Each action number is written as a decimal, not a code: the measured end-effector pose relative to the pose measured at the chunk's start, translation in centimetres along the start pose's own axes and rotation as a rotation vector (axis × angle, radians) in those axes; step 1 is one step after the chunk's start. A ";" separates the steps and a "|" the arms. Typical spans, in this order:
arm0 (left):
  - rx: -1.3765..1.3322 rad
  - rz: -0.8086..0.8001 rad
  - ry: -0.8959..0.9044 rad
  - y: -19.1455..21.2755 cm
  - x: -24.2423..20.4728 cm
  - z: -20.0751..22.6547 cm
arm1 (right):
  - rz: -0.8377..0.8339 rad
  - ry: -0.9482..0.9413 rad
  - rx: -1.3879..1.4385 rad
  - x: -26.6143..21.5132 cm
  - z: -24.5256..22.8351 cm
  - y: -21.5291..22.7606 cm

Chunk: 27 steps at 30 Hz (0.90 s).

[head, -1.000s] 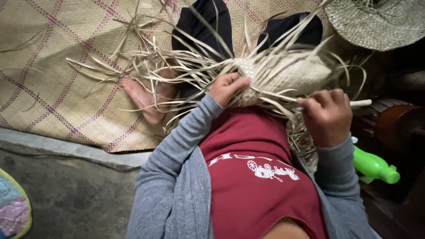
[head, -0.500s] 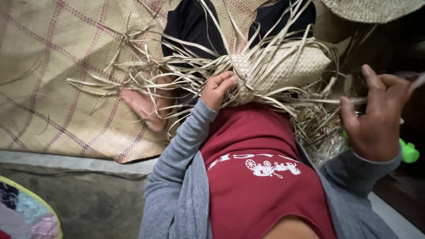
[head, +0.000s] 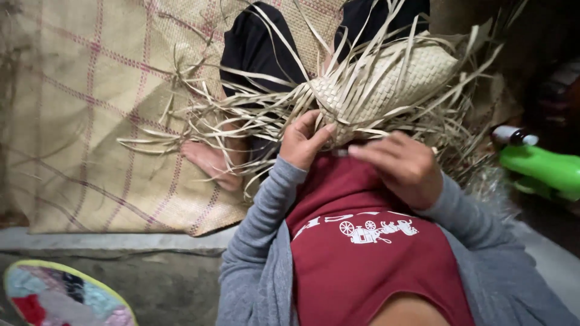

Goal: Finishing the edges of a woven phone case by tucking in fiber strands using a small weaving pick.

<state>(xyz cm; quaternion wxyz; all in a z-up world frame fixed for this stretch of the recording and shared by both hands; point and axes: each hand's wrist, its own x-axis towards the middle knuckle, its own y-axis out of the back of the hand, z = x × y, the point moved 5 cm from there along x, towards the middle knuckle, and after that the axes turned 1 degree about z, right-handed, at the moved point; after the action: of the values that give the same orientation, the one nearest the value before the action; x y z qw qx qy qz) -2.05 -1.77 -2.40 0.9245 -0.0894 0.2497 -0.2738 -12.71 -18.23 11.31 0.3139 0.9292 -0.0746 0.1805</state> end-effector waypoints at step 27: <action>-0.044 0.203 0.045 0.8 -1.3 -1.1 | 0.028 -0.221 -0.256 -1.9 3.4 -2.6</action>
<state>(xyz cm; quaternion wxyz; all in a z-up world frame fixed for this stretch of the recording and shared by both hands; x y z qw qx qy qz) -3.15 -0.42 -3.10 0.9395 -0.0779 0.2840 -0.1751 -12.81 -18.20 6.65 0.4172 0.8946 -0.1441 0.0707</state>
